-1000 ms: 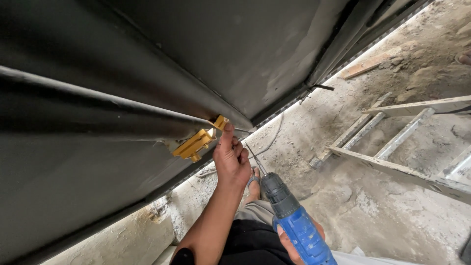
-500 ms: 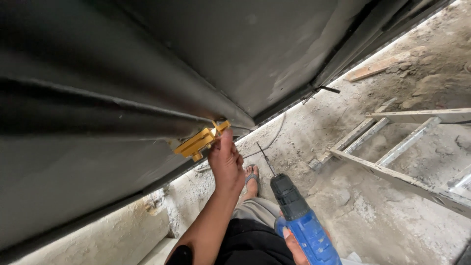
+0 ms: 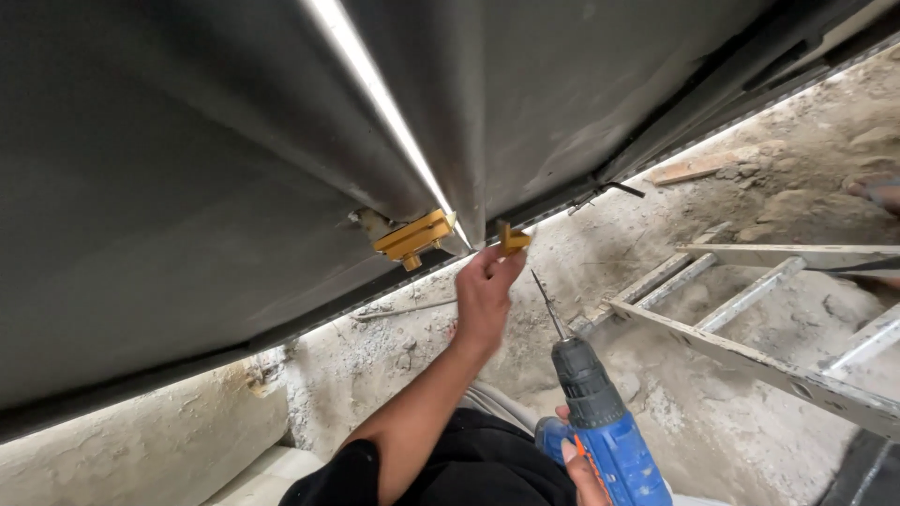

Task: Using a power drill to create holes and install a latch mechanism on a metal gate.

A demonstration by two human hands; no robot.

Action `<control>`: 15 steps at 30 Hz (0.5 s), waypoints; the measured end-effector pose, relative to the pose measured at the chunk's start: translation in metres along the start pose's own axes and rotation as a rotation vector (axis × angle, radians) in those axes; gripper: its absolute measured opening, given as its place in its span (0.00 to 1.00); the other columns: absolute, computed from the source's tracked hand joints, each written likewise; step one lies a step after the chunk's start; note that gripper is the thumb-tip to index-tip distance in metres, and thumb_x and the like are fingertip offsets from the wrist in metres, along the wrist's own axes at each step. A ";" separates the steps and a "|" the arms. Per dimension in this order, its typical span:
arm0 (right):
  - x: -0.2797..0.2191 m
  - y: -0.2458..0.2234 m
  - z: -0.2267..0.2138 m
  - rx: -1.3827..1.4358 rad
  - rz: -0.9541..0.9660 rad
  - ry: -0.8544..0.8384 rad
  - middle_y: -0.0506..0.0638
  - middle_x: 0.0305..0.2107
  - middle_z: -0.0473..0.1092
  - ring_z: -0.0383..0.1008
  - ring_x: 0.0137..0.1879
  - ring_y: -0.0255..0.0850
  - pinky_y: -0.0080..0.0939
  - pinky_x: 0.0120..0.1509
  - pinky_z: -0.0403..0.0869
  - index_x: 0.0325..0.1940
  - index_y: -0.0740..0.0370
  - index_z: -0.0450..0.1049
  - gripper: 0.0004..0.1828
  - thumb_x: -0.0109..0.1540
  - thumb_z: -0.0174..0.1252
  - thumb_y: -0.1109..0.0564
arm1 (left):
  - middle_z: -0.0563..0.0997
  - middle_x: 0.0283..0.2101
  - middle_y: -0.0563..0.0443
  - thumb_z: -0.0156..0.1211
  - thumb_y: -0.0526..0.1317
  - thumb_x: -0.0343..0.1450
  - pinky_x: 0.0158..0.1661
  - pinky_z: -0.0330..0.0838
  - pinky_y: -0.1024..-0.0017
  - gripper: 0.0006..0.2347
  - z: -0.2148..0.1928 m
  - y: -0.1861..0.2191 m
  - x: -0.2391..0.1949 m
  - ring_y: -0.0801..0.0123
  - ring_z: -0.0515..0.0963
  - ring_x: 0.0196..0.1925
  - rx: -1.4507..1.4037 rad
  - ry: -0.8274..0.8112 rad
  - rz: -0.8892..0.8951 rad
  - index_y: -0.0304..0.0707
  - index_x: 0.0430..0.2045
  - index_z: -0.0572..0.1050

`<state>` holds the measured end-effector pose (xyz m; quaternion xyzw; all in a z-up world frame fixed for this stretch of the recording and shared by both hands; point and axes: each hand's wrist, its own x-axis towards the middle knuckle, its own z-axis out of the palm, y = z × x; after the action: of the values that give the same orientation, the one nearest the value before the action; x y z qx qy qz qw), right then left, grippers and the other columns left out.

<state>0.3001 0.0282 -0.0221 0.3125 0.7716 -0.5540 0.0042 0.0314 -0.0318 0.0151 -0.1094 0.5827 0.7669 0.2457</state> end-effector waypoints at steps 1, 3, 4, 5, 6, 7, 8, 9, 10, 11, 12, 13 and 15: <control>-0.001 -0.005 -0.002 -0.017 -0.060 0.028 0.44 0.51 0.81 0.83 0.54 0.35 0.36 0.62 0.79 0.56 0.54 0.79 0.22 0.57 0.64 0.55 | 0.61 0.13 0.61 0.73 0.38 0.67 0.23 0.61 0.81 0.09 -0.021 -0.016 0.010 0.82 0.63 0.16 0.184 -0.028 0.203 0.34 0.34 0.78; -0.003 -0.015 -0.004 -0.035 -0.122 0.059 0.44 0.50 0.81 0.83 0.53 0.34 0.36 0.62 0.79 0.55 0.55 0.79 0.21 0.57 0.64 0.56 | 0.63 0.14 0.61 0.77 0.33 0.64 0.27 0.66 0.81 0.15 -0.063 -0.025 0.024 0.82 0.65 0.19 0.365 -0.057 0.409 0.31 0.41 0.80; -0.005 -0.019 -0.004 -0.048 -0.179 0.086 0.45 0.49 0.81 0.84 0.53 0.34 0.35 0.62 0.79 0.54 0.57 0.79 0.20 0.57 0.64 0.56 | 0.64 0.13 0.58 0.79 0.35 0.61 0.25 0.65 0.80 0.19 -0.084 -0.019 0.029 0.77 0.66 0.16 0.530 -0.160 0.588 0.36 0.45 0.80; -0.008 -0.023 -0.005 -0.061 -0.232 0.114 0.45 0.48 0.81 0.84 0.52 0.34 0.35 0.62 0.79 0.53 0.58 0.79 0.19 0.57 0.64 0.56 | 0.64 0.13 0.55 0.81 0.37 0.58 0.23 0.65 0.78 0.24 -0.105 -0.013 0.032 0.72 0.66 0.13 0.695 -0.267 0.765 0.40 0.48 0.80; -0.010 -0.025 -0.004 -0.062 -0.230 0.119 0.45 0.48 0.81 0.84 0.52 0.34 0.35 0.62 0.79 0.53 0.58 0.79 0.19 0.57 0.64 0.56 | 0.64 0.13 0.55 0.81 0.37 0.58 0.23 0.65 0.78 0.24 -0.114 -0.002 0.036 0.72 0.66 0.13 0.694 -0.272 0.764 0.40 0.48 0.80; -0.012 -0.026 -0.004 -0.076 -0.285 0.144 0.46 0.47 0.81 0.84 0.51 0.34 0.34 0.61 0.79 0.52 0.59 0.79 0.18 0.57 0.64 0.57 | 0.69 0.19 0.57 0.79 0.42 0.58 0.24 0.65 0.73 0.24 -0.124 0.009 0.039 0.72 0.68 0.18 0.932 -0.338 0.916 0.42 0.48 0.78; -0.015 -0.028 -0.004 -0.090 -0.341 0.169 0.47 0.46 0.81 0.84 0.50 0.34 0.34 0.61 0.79 0.51 0.61 0.79 0.17 0.57 0.65 0.57 | 0.74 0.25 0.58 0.77 0.46 0.58 0.25 0.64 0.69 0.24 -0.135 0.021 0.041 0.73 0.69 0.23 1.173 -0.404 1.063 0.44 0.47 0.77; -0.014 -0.026 -0.003 -0.090 -0.343 0.169 0.47 0.46 0.81 0.84 0.50 0.34 0.34 0.61 0.79 0.51 0.61 0.79 0.17 0.57 0.65 0.57 | 0.74 0.25 0.58 0.77 0.46 0.58 0.25 0.64 0.69 0.24 -0.133 0.024 0.043 0.73 0.69 0.23 1.173 -0.402 1.066 0.44 0.47 0.77; -0.012 -0.025 -0.002 -0.002 -0.207 0.108 0.45 0.48 0.81 0.83 0.53 0.34 0.35 0.63 0.78 0.54 0.57 0.78 0.20 0.57 0.64 0.57 | 0.76 0.25 0.59 0.77 0.45 0.58 0.24 0.64 0.70 0.24 -0.131 0.026 0.045 0.73 0.72 0.23 1.193 -0.433 1.115 0.43 0.48 0.76; -0.009 -0.024 0.001 0.089 -0.072 0.050 0.44 0.51 0.80 0.83 0.57 0.34 0.37 0.65 0.76 0.58 0.54 0.77 0.23 0.57 0.63 0.57 | 0.78 0.26 0.60 0.77 0.45 0.59 0.24 0.65 0.70 0.25 -0.129 0.030 0.049 0.74 0.74 0.23 1.215 -0.467 1.167 0.42 0.48 0.75; -0.007 -0.035 0.010 0.092 -0.077 0.053 0.44 0.51 0.80 0.83 0.57 0.34 0.37 0.65 0.76 0.58 0.54 0.77 0.23 0.57 0.63 0.57 | 0.78 0.26 0.60 0.77 0.45 0.59 0.24 0.65 0.70 0.25 -0.129 0.029 0.049 0.74 0.74 0.23 1.216 -0.467 1.173 0.42 0.48 0.75; -0.004 -0.046 0.019 0.206 -0.064 0.178 0.47 0.46 0.82 0.84 0.52 0.37 0.38 0.61 0.78 0.55 0.57 0.78 0.22 0.56 0.64 0.56 | 0.73 0.22 0.61 0.77 0.45 0.61 0.23 0.61 0.71 0.23 -0.129 0.029 0.051 0.75 0.68 0.21 1.210 -0.419 1.152 0.43 0.47 0.75; 0.009 -0.046 0.036 0.324 -0.041 0.294 0.50 0.42 0.83 0.85 0.48 0.39 0.39 0.57 0.80 0.52 0.60 0.79 0.20 0.56 0.65 0.56 | 0.67 0.18 0.62 0.77 0.45 0.63 0.22 0.57 0.72 0.21 -0.131 0.028 0.055 0.76 0.63 0.18 1.212 -0.370 1.120 0.45 0.46 0.75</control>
<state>0.2580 -0.0069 -0.0003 0.3708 0.6710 -0.6192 -0.1697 -0.0449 -0.1477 -0.0252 0.4734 0.8119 0.3357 -0.0630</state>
